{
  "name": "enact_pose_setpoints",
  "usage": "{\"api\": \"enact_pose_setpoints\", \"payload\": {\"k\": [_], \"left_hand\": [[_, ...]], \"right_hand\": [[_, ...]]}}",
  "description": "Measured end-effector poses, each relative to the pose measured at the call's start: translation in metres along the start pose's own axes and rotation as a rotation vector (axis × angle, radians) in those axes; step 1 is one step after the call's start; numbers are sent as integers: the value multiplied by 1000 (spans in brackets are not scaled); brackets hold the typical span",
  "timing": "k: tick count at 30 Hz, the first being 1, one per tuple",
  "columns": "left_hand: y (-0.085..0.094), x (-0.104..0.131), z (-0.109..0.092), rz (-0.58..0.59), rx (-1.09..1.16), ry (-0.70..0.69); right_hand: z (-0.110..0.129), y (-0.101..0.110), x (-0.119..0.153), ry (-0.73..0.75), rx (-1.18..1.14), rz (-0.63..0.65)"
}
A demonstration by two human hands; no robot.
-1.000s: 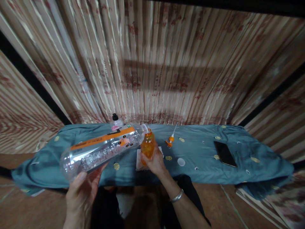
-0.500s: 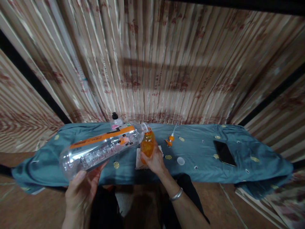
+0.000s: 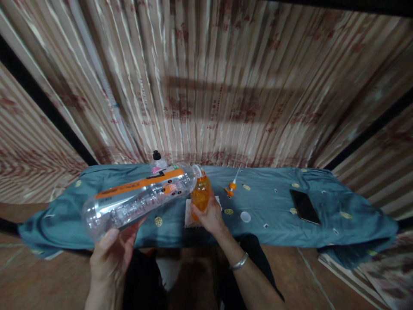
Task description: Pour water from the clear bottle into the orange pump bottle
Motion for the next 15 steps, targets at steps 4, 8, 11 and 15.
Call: {"api": "enact_pose_setpoints", "payload": {"k": [4, 8, 11, 15], "left_hand": [[-2, 1, -1, -7, -1, 2], [-3, 1, -2, -12, -2, -6], [-3, 1, -1, 0, -2, -3], [-3, 2, -1, 6, 0, -9]], "right_hand": [[0, 0, 0, 10, 5, -10], [0, 0, 0, 9, -2, -12], [1, 1, 0, -2, -9, -3], [1, 1, -1, -11, -31, 15]]}}
Point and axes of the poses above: each hand's wrist, its own x-axis away from the middle knuckle, its own y-axis out of the back of the hand, z = x × y, the point moved 6 cm from there along -x, towards the middle knuckle, and after that the axes turned 6 degrees about x, right-handed, at the moved point
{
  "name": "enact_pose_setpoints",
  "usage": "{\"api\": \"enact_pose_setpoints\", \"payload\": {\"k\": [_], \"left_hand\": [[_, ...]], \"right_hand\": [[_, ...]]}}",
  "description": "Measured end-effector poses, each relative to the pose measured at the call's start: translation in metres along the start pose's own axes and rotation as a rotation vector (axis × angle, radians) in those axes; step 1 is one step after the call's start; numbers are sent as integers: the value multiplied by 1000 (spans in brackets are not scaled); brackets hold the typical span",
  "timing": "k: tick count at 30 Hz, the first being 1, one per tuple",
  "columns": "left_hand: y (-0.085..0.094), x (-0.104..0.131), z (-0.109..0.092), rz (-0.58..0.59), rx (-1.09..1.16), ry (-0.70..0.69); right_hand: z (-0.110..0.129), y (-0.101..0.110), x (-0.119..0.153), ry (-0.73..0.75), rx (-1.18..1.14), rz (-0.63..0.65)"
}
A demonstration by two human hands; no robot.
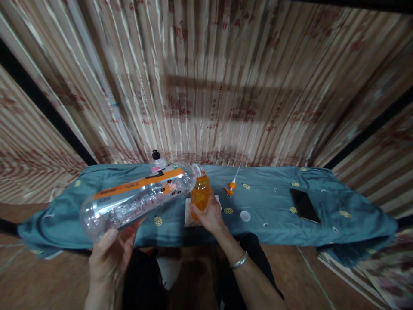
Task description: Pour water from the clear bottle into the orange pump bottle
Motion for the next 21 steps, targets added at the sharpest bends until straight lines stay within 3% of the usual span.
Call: {"api": "enact_pose_setpoints", "payload": {"k": [21], "left_hand": [[1, -1, 1, -64, -14, 9]], "right_hand": [[-2, -1, -1, -39, -17, 2]]}}
Point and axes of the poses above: each hand's wrist, its own x-axis away from the middle knuckle, its own y-axis out of the back of the hand, z = x × y, the point moved 6 cm from there along -x, towards the middle knuckle, and after that the axes turned 6 degrees about x, right-handed, at the moved point
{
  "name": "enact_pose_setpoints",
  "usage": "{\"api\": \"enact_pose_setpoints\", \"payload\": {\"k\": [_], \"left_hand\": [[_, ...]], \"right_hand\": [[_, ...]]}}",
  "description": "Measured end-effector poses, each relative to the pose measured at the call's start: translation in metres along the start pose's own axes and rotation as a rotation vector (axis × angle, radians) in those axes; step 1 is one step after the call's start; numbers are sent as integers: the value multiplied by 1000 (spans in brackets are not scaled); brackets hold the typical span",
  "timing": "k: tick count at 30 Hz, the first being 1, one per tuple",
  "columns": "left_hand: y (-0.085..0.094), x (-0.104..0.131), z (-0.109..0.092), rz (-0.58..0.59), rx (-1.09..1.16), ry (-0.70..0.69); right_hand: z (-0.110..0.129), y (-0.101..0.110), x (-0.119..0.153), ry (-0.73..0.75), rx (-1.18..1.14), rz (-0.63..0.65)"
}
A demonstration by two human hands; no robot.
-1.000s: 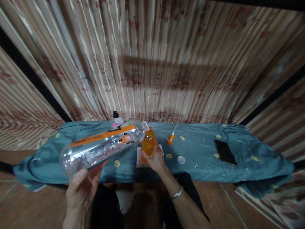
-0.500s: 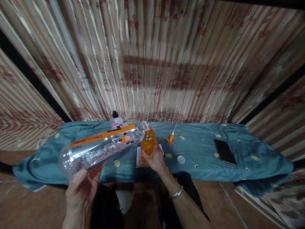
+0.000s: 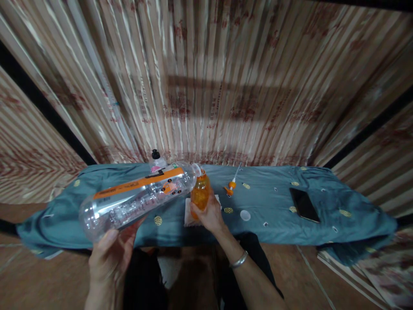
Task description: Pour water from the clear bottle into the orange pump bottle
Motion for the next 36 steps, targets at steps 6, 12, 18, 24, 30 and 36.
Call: {"api": "enact_pose_setpoints", "payload": {"k": [6, 12, 18, 24, 30, 36], "left_hand": [[-1, 1, 0, 15, -4, 2], [-1, 2, -1, 16, -14, -9], [-1, 1, 1, 33, -10, -15], [0, 1, 0, 32, -12, -12], [-3, 2, 1, 37, -8, -13], [-4, 2, 0, 31, -18, -19]], "right_hand": [[-1, -1, 0, 6, 19, -13], [-1, -1, 0, 16, 15, -15], [-1, -1, 0, 4, 18, -4], [1, 0, -1, 5, 26, -9], [-1, 0, -1, 10, 40, -20], [0, 1, -1, 7, 47, -9]]}}
Point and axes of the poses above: each hand's wrist, its own x-axis away from the middle knuckle, its own y-axis out of the back of the hand, z = x × y, the point moved 6 cm from there along -x, towards the middle knuckle, and after that the axes turned 6 degrees about x, right-handed, at the moved point
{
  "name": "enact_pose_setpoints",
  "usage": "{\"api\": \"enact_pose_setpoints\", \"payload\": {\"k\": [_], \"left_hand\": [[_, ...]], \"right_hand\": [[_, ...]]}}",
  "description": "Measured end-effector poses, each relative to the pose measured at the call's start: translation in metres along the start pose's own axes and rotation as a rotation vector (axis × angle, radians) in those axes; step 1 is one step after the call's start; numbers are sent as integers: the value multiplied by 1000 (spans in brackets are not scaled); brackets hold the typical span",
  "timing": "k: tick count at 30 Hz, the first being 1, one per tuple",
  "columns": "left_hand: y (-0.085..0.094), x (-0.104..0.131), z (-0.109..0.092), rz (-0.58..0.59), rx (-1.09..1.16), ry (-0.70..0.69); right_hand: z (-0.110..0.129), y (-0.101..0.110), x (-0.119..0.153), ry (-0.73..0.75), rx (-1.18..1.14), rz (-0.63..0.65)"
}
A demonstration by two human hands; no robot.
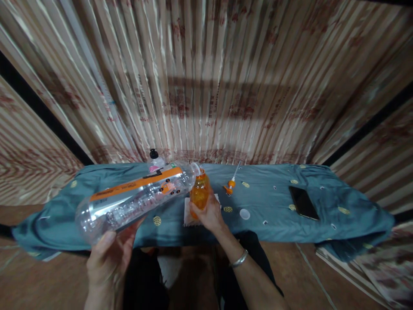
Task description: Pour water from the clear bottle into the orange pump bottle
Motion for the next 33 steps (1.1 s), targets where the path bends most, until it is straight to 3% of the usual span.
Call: {"api": "enact_pose_setpoints", "payload": {"k": [33], "left_hand": [[3, 0, -1, -2, -7, 11]], "right_hand": [[-2, 1, 1, -3, -1, 31]]}}
Point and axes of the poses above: each hand's wrist, its own x-axis away from the middle knuckle, its own y-axis out of the back of the hand, z = x × y, the point moved 6 cm from there along -x, towards the middle knuckle, and after that the axes turned 6 degrees about x, right-handed, at the moved point
